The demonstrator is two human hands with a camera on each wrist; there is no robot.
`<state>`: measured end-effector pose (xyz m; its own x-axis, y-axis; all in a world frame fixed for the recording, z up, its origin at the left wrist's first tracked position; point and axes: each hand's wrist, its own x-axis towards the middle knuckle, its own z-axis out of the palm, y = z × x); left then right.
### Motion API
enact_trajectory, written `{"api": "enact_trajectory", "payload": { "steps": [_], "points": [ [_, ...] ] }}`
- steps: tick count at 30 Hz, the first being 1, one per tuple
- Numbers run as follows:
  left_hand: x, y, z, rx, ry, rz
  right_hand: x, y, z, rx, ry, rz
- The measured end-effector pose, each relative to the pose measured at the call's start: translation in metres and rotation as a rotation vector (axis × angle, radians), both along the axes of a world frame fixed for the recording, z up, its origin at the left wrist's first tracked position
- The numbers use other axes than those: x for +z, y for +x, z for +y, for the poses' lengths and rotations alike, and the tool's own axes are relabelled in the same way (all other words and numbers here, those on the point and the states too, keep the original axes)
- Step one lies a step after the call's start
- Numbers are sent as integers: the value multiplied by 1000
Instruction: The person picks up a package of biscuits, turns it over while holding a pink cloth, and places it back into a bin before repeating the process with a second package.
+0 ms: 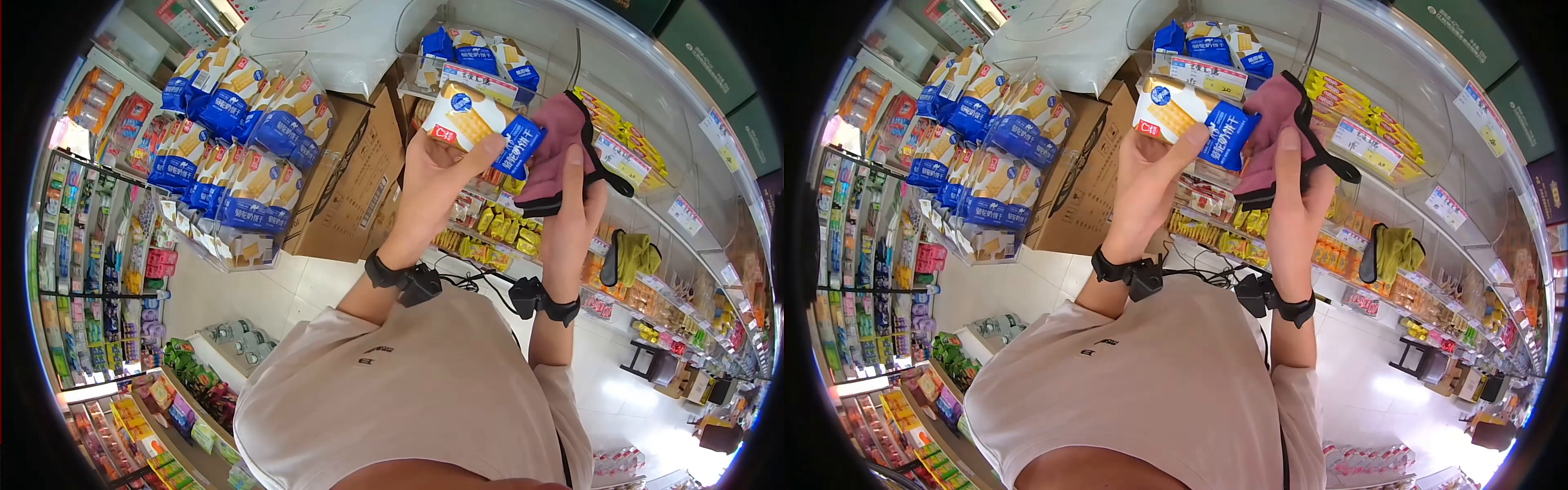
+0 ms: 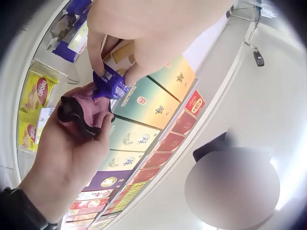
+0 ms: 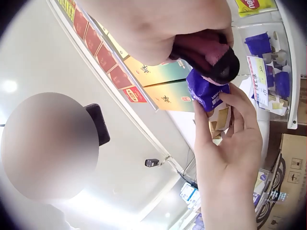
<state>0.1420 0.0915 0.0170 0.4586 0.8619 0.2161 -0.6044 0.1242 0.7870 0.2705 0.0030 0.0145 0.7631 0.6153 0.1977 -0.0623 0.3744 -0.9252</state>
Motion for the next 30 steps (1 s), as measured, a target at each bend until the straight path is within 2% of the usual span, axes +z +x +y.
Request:
{"api": "enact_trajectory", "payload": {
  "steps": [5, 11, 14, 15, 17, 20, 21, 23, 25, 27, 30],
  "points": [
    [2, -1, -5, -21, 23, 73, 15, -7, 1, 149, 29, -47],
    [11, -3, -14, -7, 73, 61, 4, -4, -1, 138, 2, -36],
    [12, -3, -17, 34, 89, 70, 9, -12, 2, 55, 53, -156],
    [13, -3, -18, 46, 108, 57, 7, -11, 2, 84, 45, -131],
    [15, -5, -20, 72, 146, 33, -1, -8, 2, 144, 28, -80],
    [15, -7, -18, 197, 375, 61, -1, -6, -1, 198, 72, -23],
    [13, -8, -17, 250, 403, 100, 7, -4, -4, 185, 20, -7],
    [16, -13, -16, 305, 439, 193, 9, 1, -4, -48, 157, 24],
    [15, -13, -15, 353, 476, 239, 20, -2, -8, -107, 288, 111],
    [11, -10, -12, 397, 520, 241, 22, -14, -17, -182, 160, -214],
    [6, -9, -12, 427, 584, 324, 32, -18, 0, -250, 363, -861]
  ]
}}
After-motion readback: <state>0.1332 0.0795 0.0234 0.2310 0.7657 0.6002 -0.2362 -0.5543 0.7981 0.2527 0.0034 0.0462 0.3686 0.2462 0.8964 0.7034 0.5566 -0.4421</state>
